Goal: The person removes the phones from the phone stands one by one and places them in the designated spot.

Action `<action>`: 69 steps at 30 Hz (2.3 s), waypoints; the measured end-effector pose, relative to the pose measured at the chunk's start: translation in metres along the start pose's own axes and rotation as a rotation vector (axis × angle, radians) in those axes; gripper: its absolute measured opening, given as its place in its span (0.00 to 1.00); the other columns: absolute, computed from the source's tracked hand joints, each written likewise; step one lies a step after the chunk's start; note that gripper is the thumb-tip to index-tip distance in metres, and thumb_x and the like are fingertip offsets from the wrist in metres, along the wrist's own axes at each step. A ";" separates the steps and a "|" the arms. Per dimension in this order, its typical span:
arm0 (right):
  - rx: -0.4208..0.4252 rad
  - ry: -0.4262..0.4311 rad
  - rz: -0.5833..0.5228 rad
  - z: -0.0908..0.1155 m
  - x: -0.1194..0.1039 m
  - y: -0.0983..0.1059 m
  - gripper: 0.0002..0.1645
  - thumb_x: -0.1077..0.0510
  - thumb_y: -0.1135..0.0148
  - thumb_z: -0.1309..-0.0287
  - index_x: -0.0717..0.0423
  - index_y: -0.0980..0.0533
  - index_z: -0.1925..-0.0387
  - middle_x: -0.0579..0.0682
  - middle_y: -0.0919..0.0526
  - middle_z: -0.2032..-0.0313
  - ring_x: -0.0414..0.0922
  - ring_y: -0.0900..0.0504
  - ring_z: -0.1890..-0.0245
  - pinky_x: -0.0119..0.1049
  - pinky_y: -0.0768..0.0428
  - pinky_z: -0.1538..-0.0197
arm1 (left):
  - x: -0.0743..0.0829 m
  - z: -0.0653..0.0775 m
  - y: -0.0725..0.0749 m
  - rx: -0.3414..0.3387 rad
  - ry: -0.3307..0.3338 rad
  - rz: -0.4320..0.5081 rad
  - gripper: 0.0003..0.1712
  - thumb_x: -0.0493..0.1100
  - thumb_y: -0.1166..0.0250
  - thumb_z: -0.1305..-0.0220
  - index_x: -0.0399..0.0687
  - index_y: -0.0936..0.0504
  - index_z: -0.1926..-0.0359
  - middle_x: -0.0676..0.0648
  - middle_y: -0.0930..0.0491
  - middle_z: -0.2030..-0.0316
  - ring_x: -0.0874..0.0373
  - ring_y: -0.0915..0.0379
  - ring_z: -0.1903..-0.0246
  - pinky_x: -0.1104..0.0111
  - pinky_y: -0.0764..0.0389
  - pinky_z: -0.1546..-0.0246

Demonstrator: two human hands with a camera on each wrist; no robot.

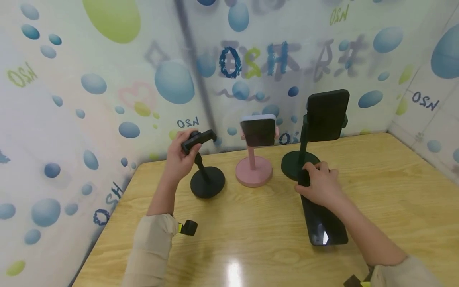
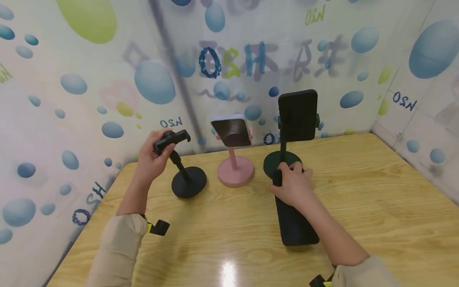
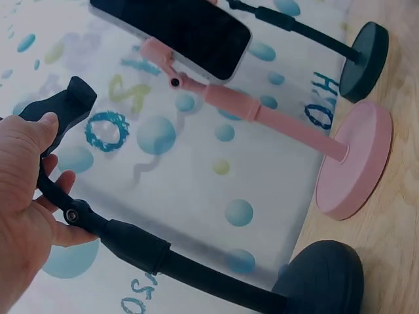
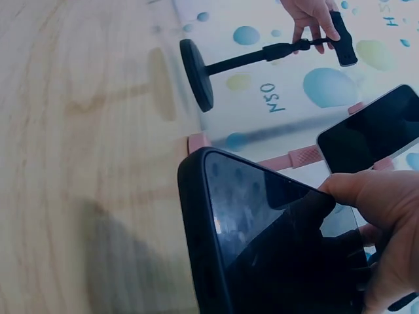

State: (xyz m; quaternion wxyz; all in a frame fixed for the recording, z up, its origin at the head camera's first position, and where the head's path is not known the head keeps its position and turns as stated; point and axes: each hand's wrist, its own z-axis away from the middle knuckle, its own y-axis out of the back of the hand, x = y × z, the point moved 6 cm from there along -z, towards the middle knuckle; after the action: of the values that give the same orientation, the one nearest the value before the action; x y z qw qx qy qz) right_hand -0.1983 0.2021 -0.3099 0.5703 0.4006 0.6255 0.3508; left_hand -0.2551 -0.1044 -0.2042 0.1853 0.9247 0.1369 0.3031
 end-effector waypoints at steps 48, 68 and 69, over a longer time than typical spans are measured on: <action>-0.223 -0.051 0.013 -0.028 0.029 -0.063 0.36 0.49 0.39 0.50 0.69 0.36 0.45 0.75 0.37 0.54 0.73 0.39 0.56 0.62 0.37 0.58 | -0.086 -0.010 -0.010 -0.083 0.278 -0.002 0.22 0.38 0.42 0.38 0.40 0.29 0.43 0.38 0.34 0.48 0.45 0.35 0.50 0.54 0.28 0.59; -0.264 -0.067 0.016 -0.025 0.032 -0.073 0.36 0.49 0.40 0.51 0.71 0.37 0.47 0.75 0.39 0.57 0.72 0.41 0.60 0.58 0.33 0.64 | -0.066 -0.008 -0.010 -0.099 0.325 0.015 0.23 0.36 0.44 0.37 0.35 0.32 0.41 0.35 0.36 0.46 0.42 0.36 0.48 0.53 0.29 0.57; -0.269 -0.079 0.024 -0.024 0.032 -0.074 0.37 0.49 0.40 0.51 0.71 0.37 0.47 0.75 0.39 0.57 0.71 0.41 0.60 0.57 0.32 0.66 | -0.072 -0.007 -0.011 -0.098 0.324 0.014 0.23 0.37 0.44 0.38 0.36 0.32 0.41 0.35 0.35 0.46 0.42 0.36 0.48 0.53 0.29 0.57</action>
State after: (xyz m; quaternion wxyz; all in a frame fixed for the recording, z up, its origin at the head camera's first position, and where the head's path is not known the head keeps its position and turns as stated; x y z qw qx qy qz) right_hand -0.2309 0.1996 -0.3872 0.6388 0.3414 0.5452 0.4221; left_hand -0.3170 -0.1189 -0.2399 0.2037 0.8545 0.1434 0.4558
